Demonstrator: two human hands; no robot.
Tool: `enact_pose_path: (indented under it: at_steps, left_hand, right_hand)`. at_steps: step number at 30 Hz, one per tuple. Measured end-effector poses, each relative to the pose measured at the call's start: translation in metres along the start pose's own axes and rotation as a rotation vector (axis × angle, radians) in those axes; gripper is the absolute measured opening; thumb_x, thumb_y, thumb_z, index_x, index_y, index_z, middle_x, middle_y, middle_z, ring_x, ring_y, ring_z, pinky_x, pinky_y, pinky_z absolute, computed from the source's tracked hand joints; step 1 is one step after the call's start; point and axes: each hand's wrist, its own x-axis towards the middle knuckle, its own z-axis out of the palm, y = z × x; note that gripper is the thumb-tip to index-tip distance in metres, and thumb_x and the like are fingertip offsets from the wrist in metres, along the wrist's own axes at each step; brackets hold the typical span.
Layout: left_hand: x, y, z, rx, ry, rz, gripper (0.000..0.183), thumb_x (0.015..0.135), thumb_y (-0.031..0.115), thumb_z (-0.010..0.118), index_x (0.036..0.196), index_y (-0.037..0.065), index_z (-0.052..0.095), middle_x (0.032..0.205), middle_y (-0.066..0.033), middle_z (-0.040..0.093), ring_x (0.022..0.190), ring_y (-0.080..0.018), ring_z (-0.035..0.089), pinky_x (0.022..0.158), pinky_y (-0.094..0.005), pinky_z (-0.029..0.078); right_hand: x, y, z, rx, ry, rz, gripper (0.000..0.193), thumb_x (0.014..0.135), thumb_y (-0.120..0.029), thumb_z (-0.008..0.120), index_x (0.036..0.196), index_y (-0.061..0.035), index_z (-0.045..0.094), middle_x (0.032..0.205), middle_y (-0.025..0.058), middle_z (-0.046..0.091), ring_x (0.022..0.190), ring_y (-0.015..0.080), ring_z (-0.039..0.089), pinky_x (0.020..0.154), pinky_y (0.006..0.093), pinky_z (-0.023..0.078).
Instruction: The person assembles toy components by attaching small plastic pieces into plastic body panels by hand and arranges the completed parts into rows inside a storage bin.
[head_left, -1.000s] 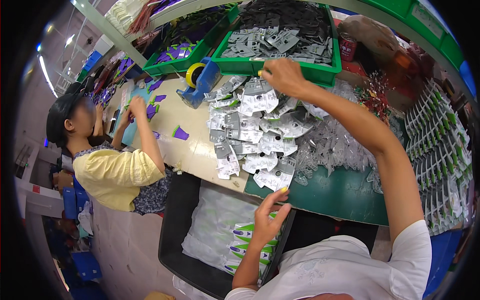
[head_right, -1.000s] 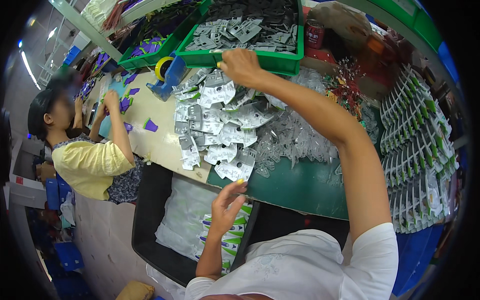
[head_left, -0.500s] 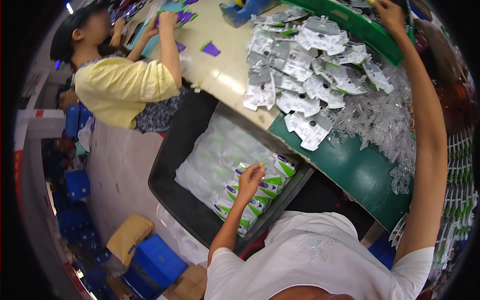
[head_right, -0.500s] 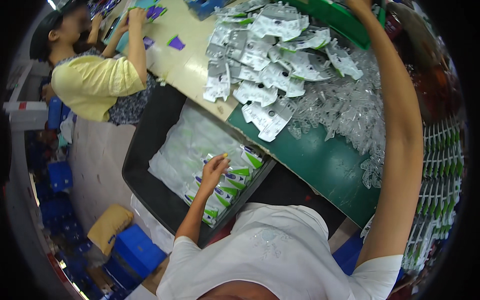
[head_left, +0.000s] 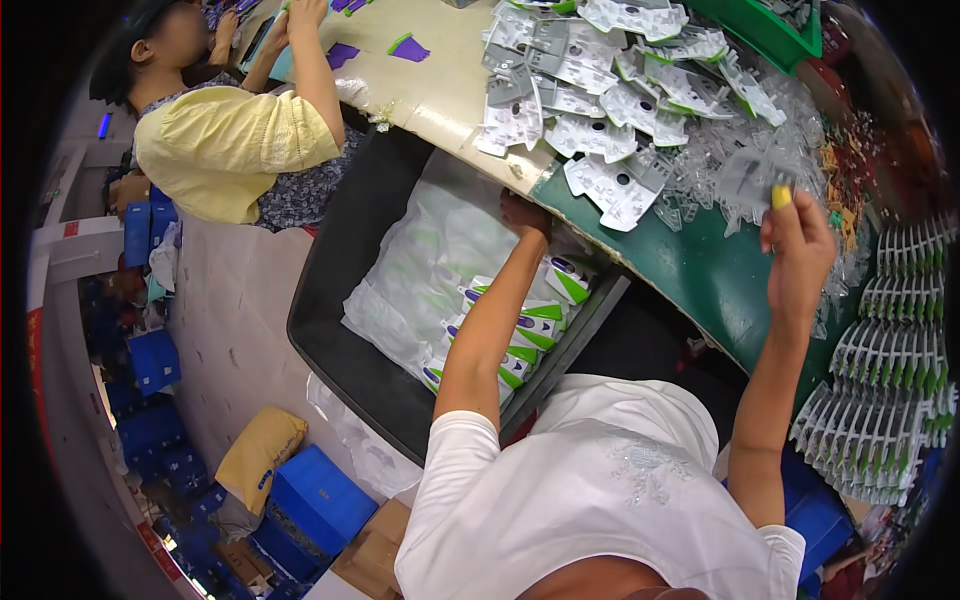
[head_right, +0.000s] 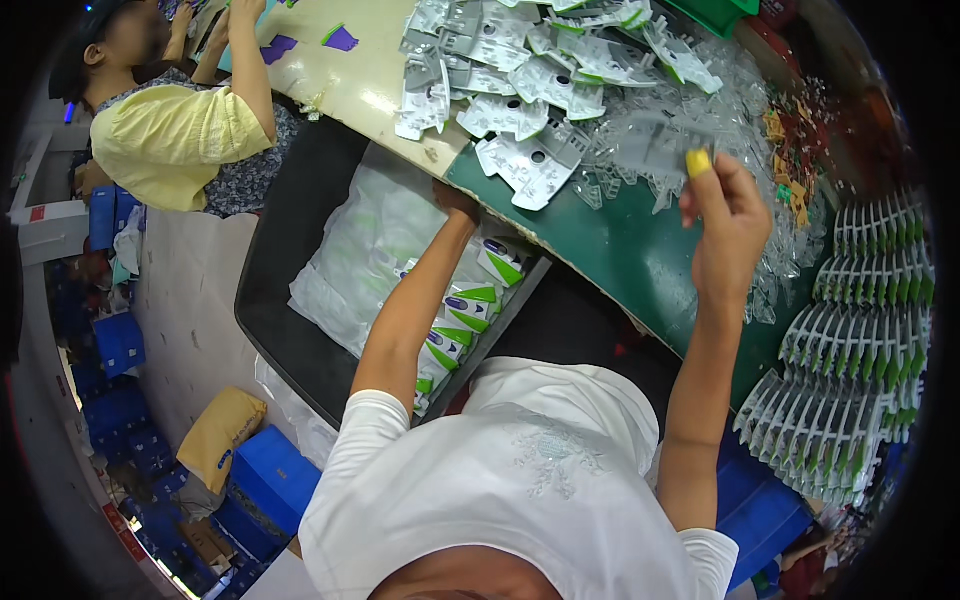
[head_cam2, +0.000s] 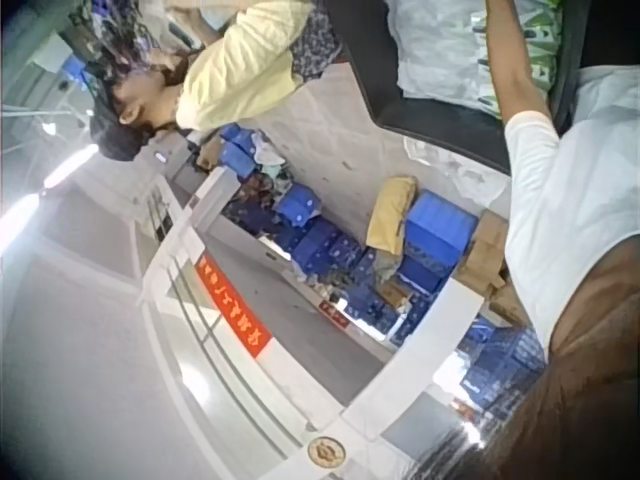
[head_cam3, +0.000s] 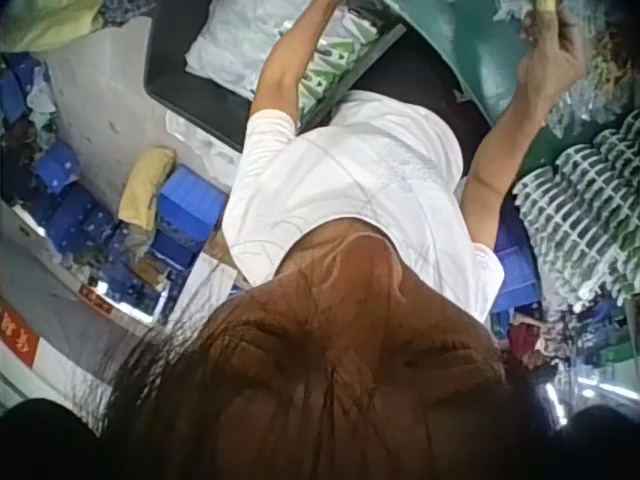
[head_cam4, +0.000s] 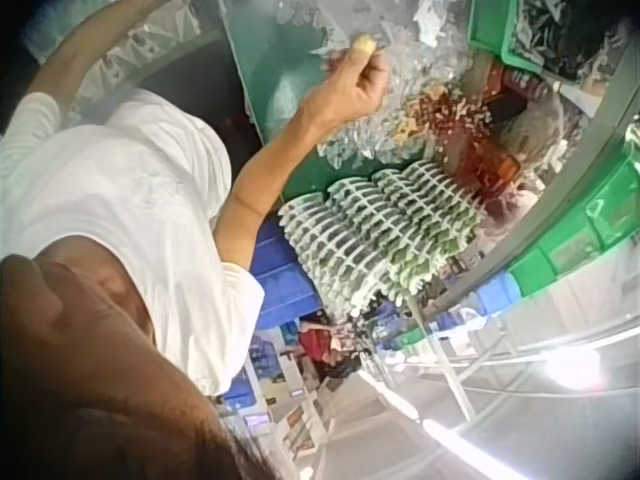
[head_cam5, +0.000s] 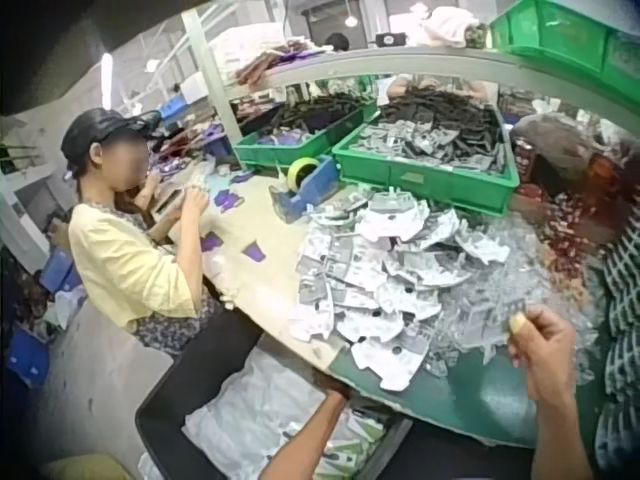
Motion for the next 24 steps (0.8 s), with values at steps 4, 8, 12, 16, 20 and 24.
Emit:
enact_pose_path:
  at_steps: [4,8,12,16,20,24]
  left_hand:
    - [0.003,-0.001,-0.012,-0.460,-0.055,0.148,0.038,0.076,0.023,0.062,0.106,0.002,0.052,0.110,-0.0138,0.056,0.101,-0.0305,0.054,0.083,-0.0397,0.042]
    - [-0.018,0.034,-0.041,-1.254,-0.243,0.063,0.025,0.084,0.009,0.055,0.108,0.002,0.051,0.104,-0.0075,0.057,0.092,-0.0221,0.056,0.076,-0.0351,0.047]
    - [-0.041,0.034,-0.085,-1.299,-0.492,-0.366,0.022,0.090,0.013,0.042,0.108,0.003,0.051,0.103,-0.0110,0.057,0.091,-0.0224,0.057,0.075,-0.0363,0.050]
    - [-0.086,0.014,-0.083,-0.945,-0.794,-0.625,0.032,0.094,0.016,0.027,0.106,-0.002,0.051,0.095,-0.0162,0.059,0.078,-0.0283,0.062,0.067,-0.0443,0.054]
    - [-0.118,0.038,-0.076,-0.856,-0.934,-0.596,0.027,0.095,0.017,0.033,0.107,0.001,0.052,0.093,-0.0123,0.060,0.071,-0.0222,0.060,0.061,-0.0366,0.054]
    - [-0.106,0.032,-0.041,-1.000,-0.946,-0.587,0.027,0.093,0.017,0.036,0.109,0.001,0.052,0.100,-0.0134,0.061,0.078,-0.0251,0.061,0.063,-0.0378,0.052]
  right_hand:
    - [-0.027,0.012,-0.028,0.026,0.044,0.040,0.015,0.085,-0.010,0.060,0.095,0.0015,0.060,0.068,0.0007,0.054,0.057,0.0057,0.049,0.046,0.0185,0.036]
    - [-0.041,0.022,-0.039,0.040,0.043,0.099,0.014,0.085,-0.010,0.060,0.093,0.0011,0.060,0.067,0.0004,0.054,0.057,0.0055,0.049,0.046,0.0181,0.036]
    - [-0.054,0.027,-0.039,0.088,0.008,0.135,0.015,0.085,-0.011,0.060,0.094,0.0007,0.060,0.067,0.0002,0.054,0.057,0.0053,0.048,0.046,0.0175,0.036]
    - [-0.062,0.033,-0.030,0.138,-0.006,0.177,0.014,0.085,-0.011,0.060,0.094,0.0003,0.060,0.067,0.0002,0.055,0.057,0.0053,0.049,0.046,0.0171,0.036]
    - [-0.067,0.035,-0.033,0.154,-0.014,0.195,0.015,0.085,-0.011,0.060,0.094,0.0005,0.060,0.068,0.0007,0.055,0.055,0.0058,0.049,0.045,0.0172,0.037]
    - [-0.070,0.027,-0.029,0.319,0.013,0.255,0.012,0.085,-0.012,0.059,0.090,-0.0005,0.059,0.067,0.0039,0.057,0.051,0.0074,0.050,0.044,0.0178,0.039]
